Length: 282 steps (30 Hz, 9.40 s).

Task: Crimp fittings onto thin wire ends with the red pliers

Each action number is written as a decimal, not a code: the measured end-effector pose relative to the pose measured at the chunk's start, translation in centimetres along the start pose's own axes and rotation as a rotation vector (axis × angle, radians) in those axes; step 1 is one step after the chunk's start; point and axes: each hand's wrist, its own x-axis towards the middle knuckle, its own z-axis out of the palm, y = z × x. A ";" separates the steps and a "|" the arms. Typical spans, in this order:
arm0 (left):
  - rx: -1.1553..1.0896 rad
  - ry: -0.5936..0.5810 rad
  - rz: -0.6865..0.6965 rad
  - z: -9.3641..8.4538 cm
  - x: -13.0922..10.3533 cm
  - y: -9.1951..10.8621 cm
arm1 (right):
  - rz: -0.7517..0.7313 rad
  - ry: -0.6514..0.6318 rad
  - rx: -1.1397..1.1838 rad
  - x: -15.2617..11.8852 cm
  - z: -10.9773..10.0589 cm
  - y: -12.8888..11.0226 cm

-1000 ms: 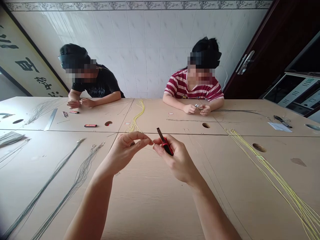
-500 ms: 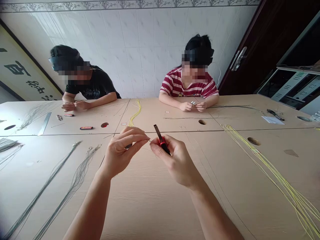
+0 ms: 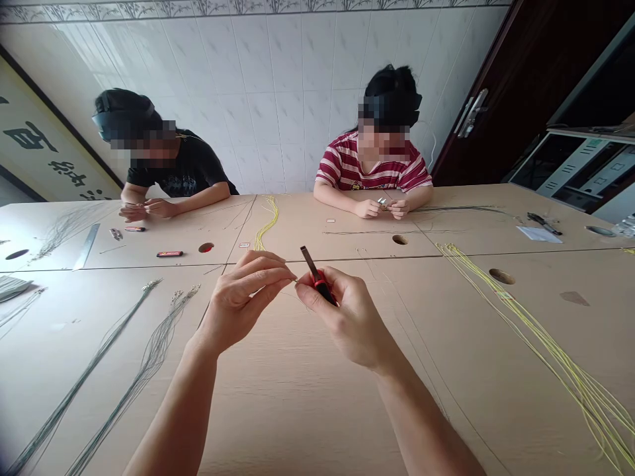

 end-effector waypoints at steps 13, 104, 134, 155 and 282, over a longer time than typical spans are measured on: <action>0.034 -0.073 -0.011 -0.4 -0.1 0.2 | 0.032 -0.011 -0.025 0.1 -0.2 0.5; -0.194 0.181 -0.485 2.1 0.0 2.1 | -0.250 0.215 -0.423 0.7 0.1 1.3; -0.385 0.005 -0.554 1.4 -0.1 1.2 | -0.137 -0.004 -0.341 0.2 -0.7 0.7; -0.596 0.005 -0.642 1.5 -0.1 0.9 | -0.119 -0.008 -0.318 0.1 -0.8 0.4; -0.592 -0.063 -0.558 0.5 -0.2 0.7 | -0.641 0.070 -0.653 0.7 -0.7 1.8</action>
